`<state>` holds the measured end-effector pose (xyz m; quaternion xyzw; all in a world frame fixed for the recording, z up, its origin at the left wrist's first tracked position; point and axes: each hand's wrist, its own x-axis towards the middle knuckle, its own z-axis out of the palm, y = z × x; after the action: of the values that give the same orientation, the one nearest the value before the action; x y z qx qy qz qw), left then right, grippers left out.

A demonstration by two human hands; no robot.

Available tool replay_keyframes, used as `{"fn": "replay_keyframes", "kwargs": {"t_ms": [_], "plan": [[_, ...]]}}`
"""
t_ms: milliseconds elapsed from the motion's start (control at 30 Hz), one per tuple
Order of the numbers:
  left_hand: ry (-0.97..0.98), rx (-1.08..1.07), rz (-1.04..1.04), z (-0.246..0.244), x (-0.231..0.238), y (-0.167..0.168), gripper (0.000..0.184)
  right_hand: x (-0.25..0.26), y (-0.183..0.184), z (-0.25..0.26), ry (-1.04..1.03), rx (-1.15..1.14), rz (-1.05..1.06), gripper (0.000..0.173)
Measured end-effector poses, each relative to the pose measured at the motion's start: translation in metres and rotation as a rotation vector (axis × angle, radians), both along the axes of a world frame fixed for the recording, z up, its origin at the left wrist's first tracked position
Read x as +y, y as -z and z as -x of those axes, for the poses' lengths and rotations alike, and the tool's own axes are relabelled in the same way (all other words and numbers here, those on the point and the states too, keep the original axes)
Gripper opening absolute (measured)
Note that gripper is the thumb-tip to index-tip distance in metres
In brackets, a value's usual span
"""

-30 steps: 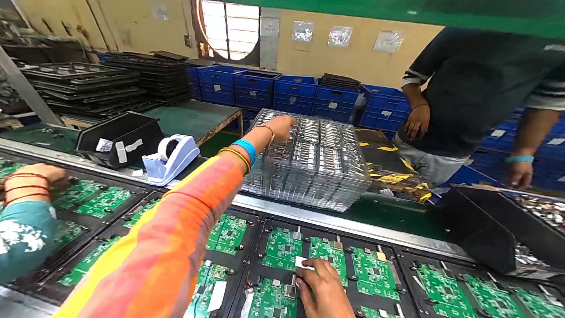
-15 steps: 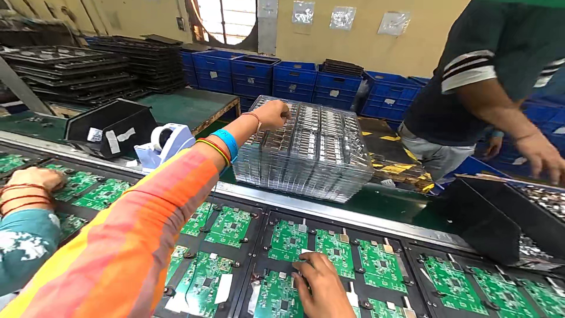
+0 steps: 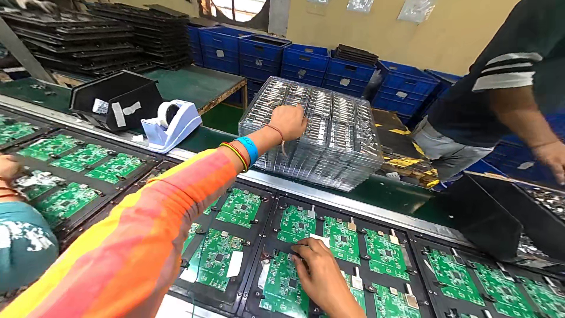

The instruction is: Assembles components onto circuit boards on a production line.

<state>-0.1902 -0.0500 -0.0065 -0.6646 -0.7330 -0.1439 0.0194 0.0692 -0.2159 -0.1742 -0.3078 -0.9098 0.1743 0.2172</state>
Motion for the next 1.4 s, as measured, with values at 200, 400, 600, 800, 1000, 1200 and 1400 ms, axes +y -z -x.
{"fn": "replay_keyframes", "kwargs": {"t_ms": [200,400,600,800,1000,1200,1400], "plan": [[0.003,-0.082,-0.100,0.000,-0.001,0.005,0.049,0.000,-0.004,0.000,0.003,-0.030,0.028,0.023],[0.163,-0.183,-0.280,0.010,0.004,0.008,0.043,0.002,-0.002,-0.001,0.056,0.009,0.052,0.019],[0.167,-0.623,-0.427,-0.029,-0.076,0.021,0.040,0.005,-0.007,-0.007,0.128,0.342,0.105,0.019],[0.204,-0.774,-0.323,-0.072,-0.196,0.091,0.039,-0.012,-0.032,0.015,-0.085,0.911,1.204,0.024],[0.050,-0.798,-0.564,-0.071,-0.235,0.131,0.037,-0.033,-0.033,0.044,-0.221,0.910,1.720,0.016],[-0.104,-1.123,-0.696,-0.058,-0.241,0.138,0.032,-0.037,-0.041,0.059,-0.176,0.846,1.662,0.021],[-0.479,-2.002,-0.310,-0.040,-0.269,0.101,0.043,-0.019,-0.028,0.060,-0.038,0.503,0.784,0.025]]}}
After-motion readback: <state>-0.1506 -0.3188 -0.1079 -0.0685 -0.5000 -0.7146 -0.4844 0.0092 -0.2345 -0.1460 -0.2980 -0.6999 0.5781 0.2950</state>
